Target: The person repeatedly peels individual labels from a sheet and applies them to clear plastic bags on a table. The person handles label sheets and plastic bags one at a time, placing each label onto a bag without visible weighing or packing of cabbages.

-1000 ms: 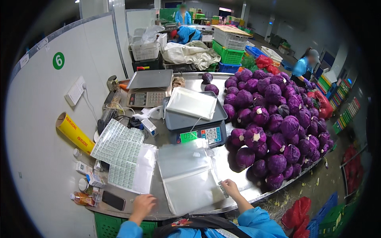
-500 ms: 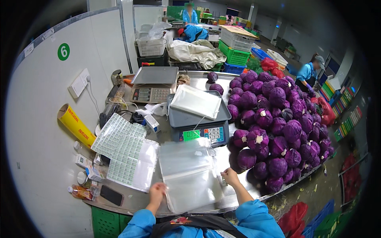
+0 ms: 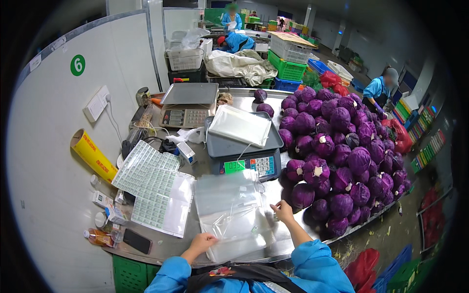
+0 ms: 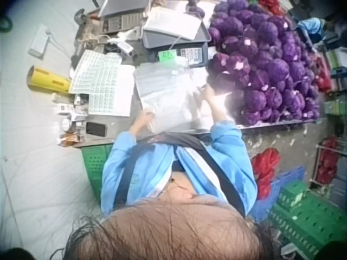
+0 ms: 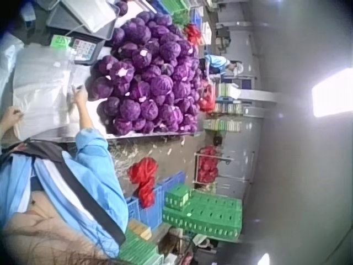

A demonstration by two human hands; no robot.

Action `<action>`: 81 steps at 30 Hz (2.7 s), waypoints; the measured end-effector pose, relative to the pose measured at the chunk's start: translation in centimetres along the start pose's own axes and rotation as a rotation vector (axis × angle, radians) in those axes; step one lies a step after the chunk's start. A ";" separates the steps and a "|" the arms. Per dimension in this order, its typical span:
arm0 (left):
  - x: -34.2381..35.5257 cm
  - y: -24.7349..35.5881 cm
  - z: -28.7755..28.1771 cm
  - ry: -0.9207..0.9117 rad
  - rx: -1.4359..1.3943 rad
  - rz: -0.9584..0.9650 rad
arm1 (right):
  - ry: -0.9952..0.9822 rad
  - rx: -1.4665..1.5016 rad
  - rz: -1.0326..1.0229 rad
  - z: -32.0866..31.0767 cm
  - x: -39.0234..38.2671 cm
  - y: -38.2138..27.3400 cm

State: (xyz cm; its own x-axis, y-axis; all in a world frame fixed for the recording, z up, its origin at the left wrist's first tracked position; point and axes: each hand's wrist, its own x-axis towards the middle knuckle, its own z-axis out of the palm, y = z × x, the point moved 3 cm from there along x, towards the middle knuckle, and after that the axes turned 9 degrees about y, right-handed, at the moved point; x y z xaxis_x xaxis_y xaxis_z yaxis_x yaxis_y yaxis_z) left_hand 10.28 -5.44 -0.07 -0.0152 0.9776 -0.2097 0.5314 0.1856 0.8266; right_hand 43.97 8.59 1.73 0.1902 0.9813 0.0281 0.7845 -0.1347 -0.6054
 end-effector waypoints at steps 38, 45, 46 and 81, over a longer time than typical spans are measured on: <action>0.5 -1.0 -3.0 0.639 -0.446 0.112 | -0.631 0.180 -0.071 3.8 -1.7 -3.3; -1.6 2.1 0.4 -0.066 0.304 0.214 | -0.492 -0.361 -0.360 4.1 -3.3 -5.6; -1.3 1.5 0.6 -0.068 0.244 0.178 | -0.482 -0.336 -0.315 3.5 -2.1 -4.4; 3.3 -0.6 -6.9 0.691 1.121 0.199 | 0.218 -0.026 -0.037 2.2 -12.0 -1.9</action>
State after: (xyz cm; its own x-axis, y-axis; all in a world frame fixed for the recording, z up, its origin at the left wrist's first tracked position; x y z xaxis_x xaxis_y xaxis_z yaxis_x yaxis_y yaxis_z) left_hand 4.05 -1.67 2.41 -0.1027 0.8894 0.4455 0.9750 0.1787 -0.1320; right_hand 38.91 -2.59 0.84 0.2818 0.9331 0.2235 0.8076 -0.1049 -0.5804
